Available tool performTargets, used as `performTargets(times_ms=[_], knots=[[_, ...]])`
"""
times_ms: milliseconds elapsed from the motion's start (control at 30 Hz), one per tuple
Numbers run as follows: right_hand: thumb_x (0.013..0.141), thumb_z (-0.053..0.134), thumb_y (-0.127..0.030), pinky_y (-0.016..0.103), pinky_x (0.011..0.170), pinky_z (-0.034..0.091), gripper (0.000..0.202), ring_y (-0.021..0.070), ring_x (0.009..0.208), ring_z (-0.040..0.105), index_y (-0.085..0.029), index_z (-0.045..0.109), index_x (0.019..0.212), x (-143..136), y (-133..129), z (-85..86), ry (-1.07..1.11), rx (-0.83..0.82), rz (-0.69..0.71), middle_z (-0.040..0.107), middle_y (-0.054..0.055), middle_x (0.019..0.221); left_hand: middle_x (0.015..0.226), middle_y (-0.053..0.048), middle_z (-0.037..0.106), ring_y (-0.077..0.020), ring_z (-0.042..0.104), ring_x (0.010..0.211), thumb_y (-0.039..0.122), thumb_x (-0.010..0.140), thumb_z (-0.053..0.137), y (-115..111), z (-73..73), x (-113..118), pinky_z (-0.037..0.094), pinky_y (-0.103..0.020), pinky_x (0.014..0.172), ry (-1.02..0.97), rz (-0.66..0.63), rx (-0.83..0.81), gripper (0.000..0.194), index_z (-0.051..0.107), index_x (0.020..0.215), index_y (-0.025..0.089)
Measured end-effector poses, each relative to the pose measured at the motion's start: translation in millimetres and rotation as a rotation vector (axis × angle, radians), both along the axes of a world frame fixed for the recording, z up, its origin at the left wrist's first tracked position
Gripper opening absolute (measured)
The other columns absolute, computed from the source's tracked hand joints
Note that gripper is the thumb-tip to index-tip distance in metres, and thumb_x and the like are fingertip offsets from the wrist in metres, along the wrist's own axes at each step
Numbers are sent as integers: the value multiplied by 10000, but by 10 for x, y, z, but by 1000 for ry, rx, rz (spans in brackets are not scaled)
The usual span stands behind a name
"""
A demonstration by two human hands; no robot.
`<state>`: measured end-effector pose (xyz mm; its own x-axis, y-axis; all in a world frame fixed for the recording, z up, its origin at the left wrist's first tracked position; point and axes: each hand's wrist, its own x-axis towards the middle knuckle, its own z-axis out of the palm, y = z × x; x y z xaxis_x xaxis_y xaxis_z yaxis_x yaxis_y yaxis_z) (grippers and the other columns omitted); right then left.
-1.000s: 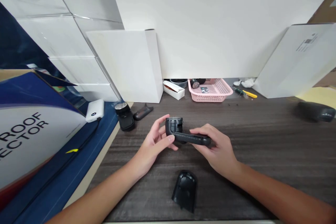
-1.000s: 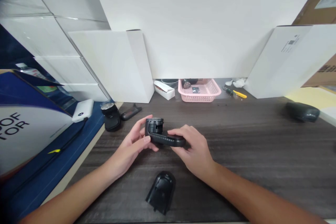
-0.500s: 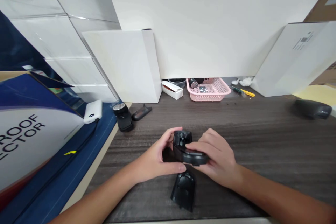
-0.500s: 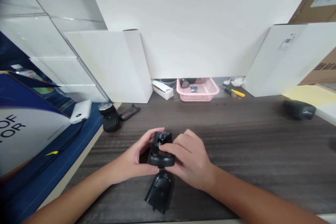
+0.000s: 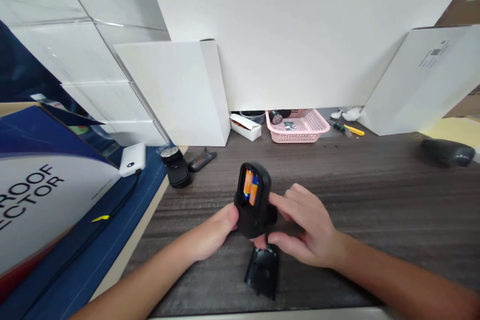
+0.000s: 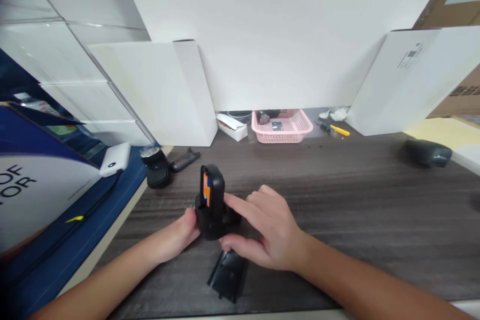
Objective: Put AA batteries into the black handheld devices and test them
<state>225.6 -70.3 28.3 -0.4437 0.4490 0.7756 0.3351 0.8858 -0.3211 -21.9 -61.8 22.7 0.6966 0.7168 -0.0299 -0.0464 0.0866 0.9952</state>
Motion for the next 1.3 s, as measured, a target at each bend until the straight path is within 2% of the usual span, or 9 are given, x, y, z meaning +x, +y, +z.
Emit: performTargets(times_ms=[67, 167, 433, 600, 700, 900, 1000, 1200, 1300], knots=[[1067, 577, -382, 350, 669, 391, 504, 174, 669, 520, -200, 494, 1530, -6, -5, -3, 11, 5, -24, 580, -5, 775, 749, -97, 696, -247, 669, 821, 925, 913, 209, -21, -15, 43, 522, -373, 899, -56, -18, -103, 965, 753, 952, 128], [1074, 550, -372, 366, 702, 396, 539, 191, 715, 521, -192, 458, 1574, -14, -9, -38, -36, -19, 6, 578, 12, 820, 559, -67, 591, -195, 569, 567, 955, 890, 164, -31, 18, 103, 477, -318, 657, -92, 23, -212, 1011, 716, 790, 114], [1087, 522, -423, 417, 826, 430, 593, 226, 896, 581, -184, 405, 1617, -41, 0, -72, -152, -118, 142, 641, 75, 1008, 363, 3, 335, -174, 407, 350, 1000, 806, 50, 56, 67, 43, 219, -282, 398, -96, -181, -444, 1009, 597, 674, 162], [1038, 596, -370, 404, 804, 443, 601, 216, 868, 564, -208, 423, 1590, -11, -8, -95, -39, -197, 91, 624, 55, 999, 411, -19, 440, -140, 395, 358, 969, 846, 96, 53, 43, 45, 177, -261, 406, -75, -91, -384, 997, 627, 732, 133], [992, 651, -294, 375, 793, 478, 646, 198, 854, 554, -253, 410, 1590, 4, 5, -128, 110, -306, 34, 620, 45, 1042, 380, 30, 347, -136, 390, 362, 958, 868, 163, 50, 33, 67, 257, -254, 430, -57, 2, -365, 963, 642, 742, 132], [980, 664, -235, 458, 1031, 487, 783, 227, 1047, 622, -288, 295, 1669, -5, 12, -160, 152, -352, 51, 631, 88, 1298, 374, 60, 302, -128, 396, 350, 917, 910, 206, 82, 7, 61, 312, -235, 443, -2, 126, -319, 938, 691, 834, 118], [988, 673, -241, 455, 1075, 485, 804, 222, 1060, 648, -295, 264, 1678, -19, 21, -182, 256, -432, 64, 649, 84, 1280, 384, 73, 288, -130, 408, 355, 904, 919, 222, 84, -7, 37, 332, -226, 448, 26, 138, -331, 916, 700, 908, 123], [984, 731, -300, 384, 1099, 507, 714, 231, 1225, 635, -297, 374, 1603, -31, 93, -227, 372, -680, 147, 609, 98, 1394, 420, -19, 441, -139, 490, 403, 988, 823, 330, 64, -9, 68, 396, -235, 434, 268, 197, -244, 898, 568, 558, 163], [958, 772, -323, 351, 1091, 510, 587, 213, 1216, 629, -295, 490, 1472, -37, 128, -237, 439, -754, 126, 603, 76, 1364, 390, -40, 401, -149, 487, 398, 1034, 780, 167, 109, -36, 80, 389, -249, 424, 286, 207, -292, 957, 473, 437, 195]])
